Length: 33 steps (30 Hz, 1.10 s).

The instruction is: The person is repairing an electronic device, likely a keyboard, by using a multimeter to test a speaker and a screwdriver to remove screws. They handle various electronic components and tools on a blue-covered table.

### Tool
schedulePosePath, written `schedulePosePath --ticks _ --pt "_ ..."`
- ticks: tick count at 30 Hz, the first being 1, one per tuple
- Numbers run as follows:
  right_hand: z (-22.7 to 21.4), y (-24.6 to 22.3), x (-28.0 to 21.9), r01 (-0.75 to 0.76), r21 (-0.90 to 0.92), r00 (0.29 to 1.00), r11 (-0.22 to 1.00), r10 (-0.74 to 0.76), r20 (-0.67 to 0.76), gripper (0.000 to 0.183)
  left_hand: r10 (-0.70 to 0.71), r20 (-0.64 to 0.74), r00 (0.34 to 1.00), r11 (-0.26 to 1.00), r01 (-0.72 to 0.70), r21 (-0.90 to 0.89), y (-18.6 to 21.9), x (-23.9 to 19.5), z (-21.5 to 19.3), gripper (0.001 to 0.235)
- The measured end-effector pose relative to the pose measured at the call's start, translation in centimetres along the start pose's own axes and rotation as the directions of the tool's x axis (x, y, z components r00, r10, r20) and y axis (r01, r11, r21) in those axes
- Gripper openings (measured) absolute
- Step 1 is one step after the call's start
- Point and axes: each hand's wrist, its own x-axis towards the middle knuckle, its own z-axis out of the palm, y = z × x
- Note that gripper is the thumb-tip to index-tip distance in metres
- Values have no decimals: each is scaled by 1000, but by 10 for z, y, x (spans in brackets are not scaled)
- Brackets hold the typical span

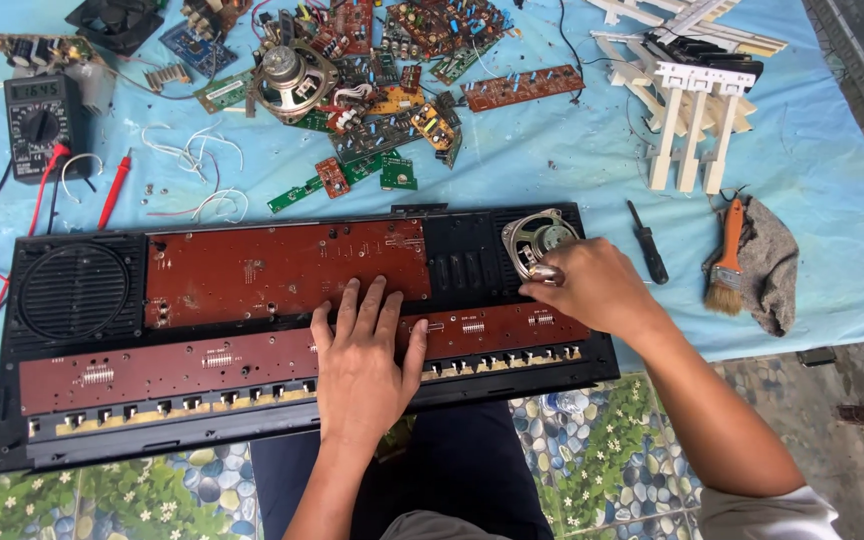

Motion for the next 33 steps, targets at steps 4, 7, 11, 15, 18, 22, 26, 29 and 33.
schedulePosePath --ticks 4,7,11,15,18,22,26,29,33 --pt "8 6 8 -42 -55 997 998 45 61 22 3 -2 1000 1000 -3 -7 -1 -2 2 42" --pt "14 10 15 -88 -173 979 981 117 167 36 32 -41 999 999 -31 24 -2 -1 3 44" --pt "13 13 16 -105 -205 969 973 146 199 38 31 -34 999 999 -30 29 -3 -1 3 45" --pt "21 25 17 -42 -222 977 974 86 196 39 17 -13 1000 999 -17 32 -3 -1 3 46" --pt "16 21 14 15 -238 978 971 36 207 36 11 -4 1000 999 -11 37 -2 0 2 45" --pt "9 26 15 54 -248 979 967 -2 205 29 8 -1 1000 1000 -8 15 -2 3 -2 44" --pt "-11 43 32 86 -45 996 995 -85 16 25 -4 33 999 1000 4 20 0 5 -5 45" --pt "-15 74 71 69 2 984 998 -67 -168 33 -19 61 998 999 17 27 0 7 -6 44" --pt "2 129 133 33 -36 983 999 -39 -180 41 -48 76 996 999 48 3 1 10 -6 43"
